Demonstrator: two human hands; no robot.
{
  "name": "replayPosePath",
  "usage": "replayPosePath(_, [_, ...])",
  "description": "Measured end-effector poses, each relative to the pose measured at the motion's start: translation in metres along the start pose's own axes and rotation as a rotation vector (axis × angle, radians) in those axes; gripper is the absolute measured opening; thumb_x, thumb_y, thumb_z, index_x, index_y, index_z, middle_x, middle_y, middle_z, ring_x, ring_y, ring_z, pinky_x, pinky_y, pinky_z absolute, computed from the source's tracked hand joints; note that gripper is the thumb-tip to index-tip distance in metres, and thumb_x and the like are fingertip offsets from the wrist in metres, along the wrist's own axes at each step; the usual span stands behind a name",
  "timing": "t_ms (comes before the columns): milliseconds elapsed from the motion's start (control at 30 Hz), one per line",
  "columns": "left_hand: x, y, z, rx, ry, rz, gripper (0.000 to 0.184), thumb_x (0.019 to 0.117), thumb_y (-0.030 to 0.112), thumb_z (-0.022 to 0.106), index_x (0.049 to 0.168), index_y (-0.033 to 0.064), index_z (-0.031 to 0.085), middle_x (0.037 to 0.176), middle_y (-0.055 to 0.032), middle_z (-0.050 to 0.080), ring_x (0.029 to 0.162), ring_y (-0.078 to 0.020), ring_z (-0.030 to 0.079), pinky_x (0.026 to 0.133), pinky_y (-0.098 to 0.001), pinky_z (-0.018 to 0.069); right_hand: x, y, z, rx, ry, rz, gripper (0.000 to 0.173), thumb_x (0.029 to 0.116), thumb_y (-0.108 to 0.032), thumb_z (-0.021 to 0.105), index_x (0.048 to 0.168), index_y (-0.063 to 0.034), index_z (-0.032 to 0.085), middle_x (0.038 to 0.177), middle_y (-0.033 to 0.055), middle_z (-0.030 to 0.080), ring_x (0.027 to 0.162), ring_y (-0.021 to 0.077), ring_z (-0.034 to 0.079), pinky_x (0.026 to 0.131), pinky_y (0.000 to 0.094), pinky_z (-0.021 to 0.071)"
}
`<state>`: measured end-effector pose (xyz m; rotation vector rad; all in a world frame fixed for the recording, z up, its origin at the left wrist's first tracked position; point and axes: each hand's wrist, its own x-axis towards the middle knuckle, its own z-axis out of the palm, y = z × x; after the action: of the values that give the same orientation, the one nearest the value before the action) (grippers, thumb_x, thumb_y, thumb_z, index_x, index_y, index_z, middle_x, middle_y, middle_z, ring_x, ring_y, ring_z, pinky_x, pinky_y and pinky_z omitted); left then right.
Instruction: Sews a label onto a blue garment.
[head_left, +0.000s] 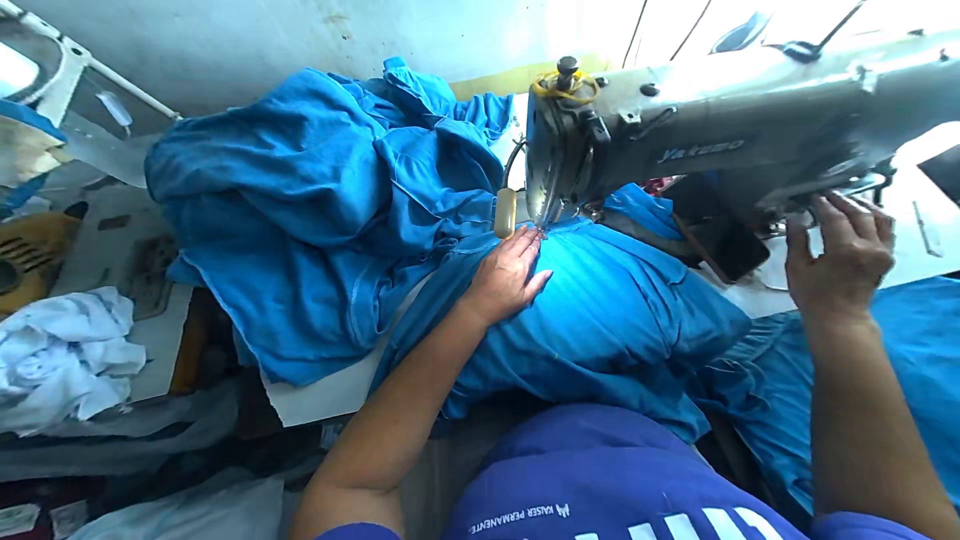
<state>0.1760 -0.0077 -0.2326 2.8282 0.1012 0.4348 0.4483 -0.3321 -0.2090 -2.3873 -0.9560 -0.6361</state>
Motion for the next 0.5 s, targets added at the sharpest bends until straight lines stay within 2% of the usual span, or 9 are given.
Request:
replayPosePath(233, [0.004, 0.001, -0.003, 0.000, 0.000, -0.049, 0.054, 0.1035, 0.034, 0.051, 0.140, -0.0047, 0.058, 0.149, -0.0196, 0.055, 0.144, -0.0317, 0.048, 0.119, -0.0446, 0.0379, -0.002, -0.003, -0.001, -0.024, -0.012, 0.009, 0.045, 0.1071, -0.028, 0.051, 0.134, 0.0072, 0.061, 0.141, 0.0300, 0.057, 0.133, 0.0510, 0.051, 0.111, 0.0611, 0.0383])
replayPosePath(333, [0.004, -0.001, -0.002, -0.003, 0.015, -0.043, 0.053, 0.1025, 0.035, 0.052, 0.138, -0.0043, 0.061, 0.148, -0.0195, 0.057, 0.142, -0.0315, 0.050, 0.118, -0.0448, 0.0398, -0.010, -0.005, 0.005, -0.057, -0.091, 0.044, 0.048, 0.1091, -0.031, 0.045, 0.133, 0.0061, 0.062, 0.140, 0.0312, 0.058, 0.132, 0.0539, 0.051, 0.108, 0.0677, 0.0372])
replayPosePath(400, [0.004, -0.002, -0.003, -0.009, 0.026, -0.031, 0.052, 0.1017, 0.034, 0.054, 0.136, -0.0042, 0.062, 0.146, -0.0192, 0.058, 0.141, -0.0309, 0.051, 0.117, -0.0440, 0.0416, -0.021, -0.005, 0.014, -0.055, -0.185, 0.091, 0.051, 0.1103, -0.032, 0.041, 0.138, 0.0058, 0.059, 0.145, 0.0311, 0.054, 0.134, 0.0552, 0.048, 0.108, 0.0706, 0.0346])
replayPosePath(500, [0.003, -0.001, -0.002, -0.017, 0.040, -0.018, 0.051, 0.1014, 0.033, 0.055, 0.135, -0.0042, 0.063, 0.145, -0.0184, 0.059, 0.141, -0.0308, 0.051, 0.117, -0.0441, 0.0410, -0.027, -0.001, 0.021, -0.062, -0.154, 0.079, 0.052, 0.1106, -0.034, 0.037, 0.138, 0.0031, 0.062, 0.144, 0.0278, 0.056, 0.132, 0.0535, 0.051, 0.106, 0.0697, 0.0363])
